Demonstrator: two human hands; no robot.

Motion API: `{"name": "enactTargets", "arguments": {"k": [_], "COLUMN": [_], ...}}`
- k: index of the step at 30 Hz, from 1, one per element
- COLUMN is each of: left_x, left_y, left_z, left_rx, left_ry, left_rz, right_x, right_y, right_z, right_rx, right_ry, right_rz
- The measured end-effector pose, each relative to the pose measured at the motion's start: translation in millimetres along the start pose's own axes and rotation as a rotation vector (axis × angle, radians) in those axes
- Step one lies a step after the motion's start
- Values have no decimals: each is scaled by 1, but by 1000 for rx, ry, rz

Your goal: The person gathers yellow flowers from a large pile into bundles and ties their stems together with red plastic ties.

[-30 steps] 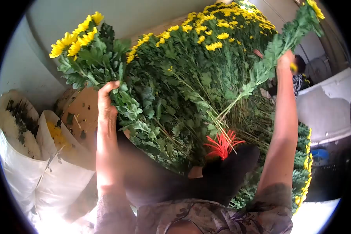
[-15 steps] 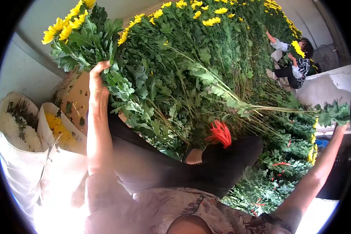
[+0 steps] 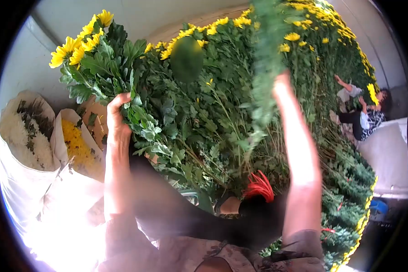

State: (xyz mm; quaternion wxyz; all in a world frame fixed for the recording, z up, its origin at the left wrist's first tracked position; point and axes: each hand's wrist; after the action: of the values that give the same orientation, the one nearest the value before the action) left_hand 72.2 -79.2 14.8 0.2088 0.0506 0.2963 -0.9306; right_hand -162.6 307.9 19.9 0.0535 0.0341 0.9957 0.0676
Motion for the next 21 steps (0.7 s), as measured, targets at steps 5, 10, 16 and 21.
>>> {"name": "enactTargets", "arguments": {"k": [5, 10, 16, 21], "left_x": [-5, -5, -14, -13], "left_y": [-2, -3, 31, 52], "left_z": [1, 4, 11, -5], "left_rx": [-1, -45, -70, -63], "left_ry": [-11, -79, -87, -267], "left_rz": [153, 231, 201, -182], "right_x": [-54, -62, -93, -157], "right_y": [-130, -110, -99, -124], "right_z": [108, 229, 178, 200], "right_rx": [-351, -674, -628, -638], "right_ry": [118, -27, 105, 416], "right_rz": [-222, -181, -194, -387]}}
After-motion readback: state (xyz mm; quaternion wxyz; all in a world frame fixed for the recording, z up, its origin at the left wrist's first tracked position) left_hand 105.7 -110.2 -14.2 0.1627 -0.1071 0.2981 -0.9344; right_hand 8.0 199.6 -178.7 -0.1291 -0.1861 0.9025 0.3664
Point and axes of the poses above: each hand's wrist, its own x-axis towards the middle knuckle, its own y-axis out of the back of the hand, z = x × y, and after that the axes turned 13 degrees about x, right-handed
